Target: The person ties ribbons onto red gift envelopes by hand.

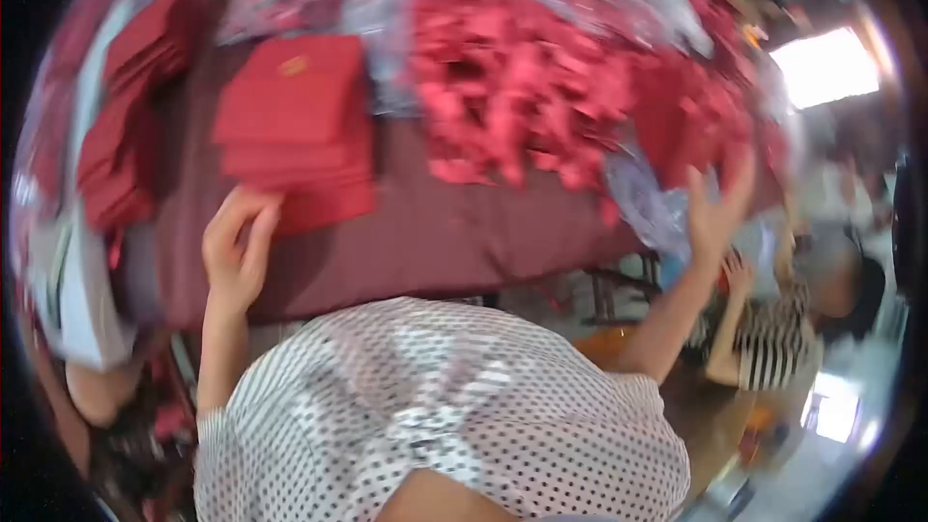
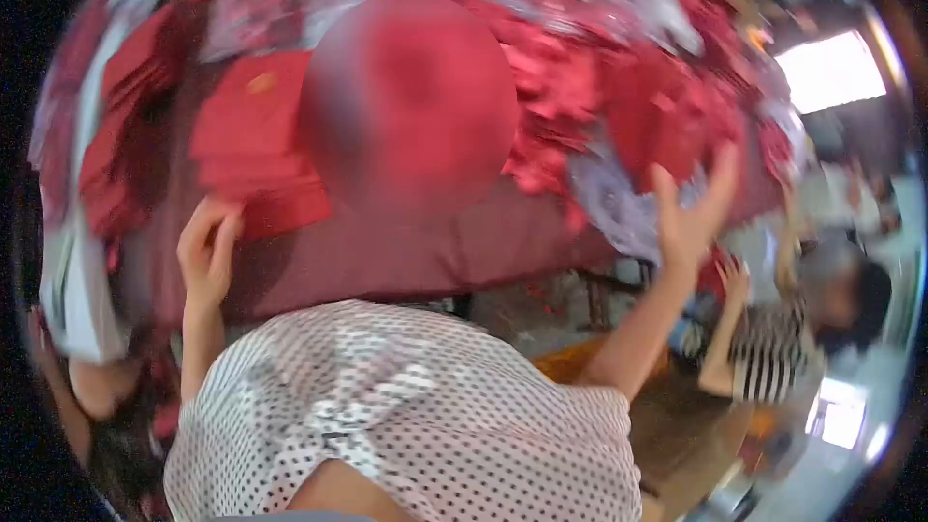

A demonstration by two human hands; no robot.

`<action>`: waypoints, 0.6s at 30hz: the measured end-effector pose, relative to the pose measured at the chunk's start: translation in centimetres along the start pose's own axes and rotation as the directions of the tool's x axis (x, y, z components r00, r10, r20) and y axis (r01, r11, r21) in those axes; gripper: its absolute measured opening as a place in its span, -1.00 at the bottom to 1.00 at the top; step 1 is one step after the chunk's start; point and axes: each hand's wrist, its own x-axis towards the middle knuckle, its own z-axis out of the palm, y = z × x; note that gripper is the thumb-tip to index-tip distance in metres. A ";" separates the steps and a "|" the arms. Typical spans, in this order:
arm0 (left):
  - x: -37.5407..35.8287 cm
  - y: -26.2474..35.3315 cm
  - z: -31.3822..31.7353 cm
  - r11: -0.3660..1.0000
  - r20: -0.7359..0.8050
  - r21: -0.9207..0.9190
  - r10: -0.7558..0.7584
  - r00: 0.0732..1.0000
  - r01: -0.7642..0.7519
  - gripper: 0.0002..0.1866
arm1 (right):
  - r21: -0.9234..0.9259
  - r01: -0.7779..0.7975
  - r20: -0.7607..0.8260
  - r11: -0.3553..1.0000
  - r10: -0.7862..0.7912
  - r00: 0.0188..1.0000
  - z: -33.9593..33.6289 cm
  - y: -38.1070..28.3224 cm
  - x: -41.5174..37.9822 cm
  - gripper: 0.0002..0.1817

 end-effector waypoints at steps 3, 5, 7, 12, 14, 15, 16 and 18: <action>1.7 1.4 -1.9 0.991 -0.070 0.135 0.004 0.998 0.006 -0.97 | 0.185 0.193 -0.079 0.964 -0.181 0.980 -1.9 -7.3 -0.3 -0.18; 3.1 1.2 -3.4 0.974 -0.133 0.209 0.119 0.984 -0.089 -0.96 | 0.434 0.248 0.010 0.866 -0.280 0.960 -1.1 -12.1 -1.5 -0.33; 6.0 1.2 -4.1 0.943 -0.135 0.274 0.234 0.963 -0.190 -0.93 | 0.569 0.283 0.170 0.772 -0.448 0.878 -0.3 -17.4 -2.8 -0.49; 13.0 -2.4 -2.8 0.685 0.157 0.597 0.411 0.898 -0.418 -0.54 | 0.769 0.408 0.060 0.492 -0.691 0.720 4.5 -26.9 -7.1 -0.56; 12.6 -2.6 -2.7 0.686 0.239 0.608 0.321 0.916 -0.399 -0.52 | 0.778 0.414 0.078 0.473 -0.727 0.683 4.5 -28.2 -8.2 -0.61; 12.2 -2.5 -2.5 0.681 0.315 0.628 0.218 0.924 -0.375 -0.50 | 0.776 0.433 0.071 0.459 -0.745 0.664 4.7 -27.9 -8.7 -0.61; 10.9 -1.4 -2.3 0.679 0.269 0.625 0.277 0.922 -0.386 -0.50 | 0.784 0.403 0.082 0.471 -0.723 0.685 4.5 -27.4 -8.9 -0.64; 8.2 1.2 -2.3 0.715 0.278 0.584 0.268 0.922 -0.384 -0.55 | 0.769 0.317 0.178 0.555 -0.662 0.728 4.3 -25.4 -8.7 -0.67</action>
